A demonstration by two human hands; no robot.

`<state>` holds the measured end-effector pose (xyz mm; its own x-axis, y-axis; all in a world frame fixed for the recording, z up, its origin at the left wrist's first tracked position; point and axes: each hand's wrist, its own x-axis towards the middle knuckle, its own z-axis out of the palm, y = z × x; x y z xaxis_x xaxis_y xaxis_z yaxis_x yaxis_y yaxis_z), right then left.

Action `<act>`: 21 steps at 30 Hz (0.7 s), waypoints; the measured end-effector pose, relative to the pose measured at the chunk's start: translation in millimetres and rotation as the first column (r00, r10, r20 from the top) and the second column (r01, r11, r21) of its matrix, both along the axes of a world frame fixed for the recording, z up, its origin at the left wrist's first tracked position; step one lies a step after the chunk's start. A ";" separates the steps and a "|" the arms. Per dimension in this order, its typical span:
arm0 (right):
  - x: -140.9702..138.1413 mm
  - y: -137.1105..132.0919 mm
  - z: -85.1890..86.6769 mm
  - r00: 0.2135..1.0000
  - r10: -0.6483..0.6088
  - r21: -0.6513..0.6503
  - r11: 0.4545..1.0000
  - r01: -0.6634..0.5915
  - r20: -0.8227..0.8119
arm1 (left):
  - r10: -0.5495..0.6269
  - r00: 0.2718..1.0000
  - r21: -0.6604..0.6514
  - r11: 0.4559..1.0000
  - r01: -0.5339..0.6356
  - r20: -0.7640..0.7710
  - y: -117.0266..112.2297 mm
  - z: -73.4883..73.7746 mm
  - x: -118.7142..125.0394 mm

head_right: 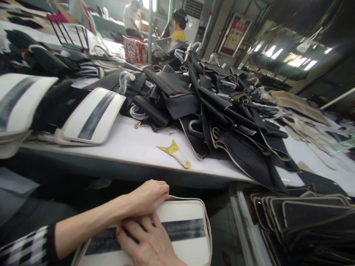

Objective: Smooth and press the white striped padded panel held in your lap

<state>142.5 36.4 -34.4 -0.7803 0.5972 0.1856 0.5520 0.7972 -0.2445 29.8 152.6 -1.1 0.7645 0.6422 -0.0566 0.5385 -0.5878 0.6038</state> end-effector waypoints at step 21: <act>1.5 -5.6 24.4 0.992 -0.074 -0.054 0.995 0.080 0.097 | 0.426 0.898 -0.661 0.707 -0.253 0.112 6.1 -21.4 -104.5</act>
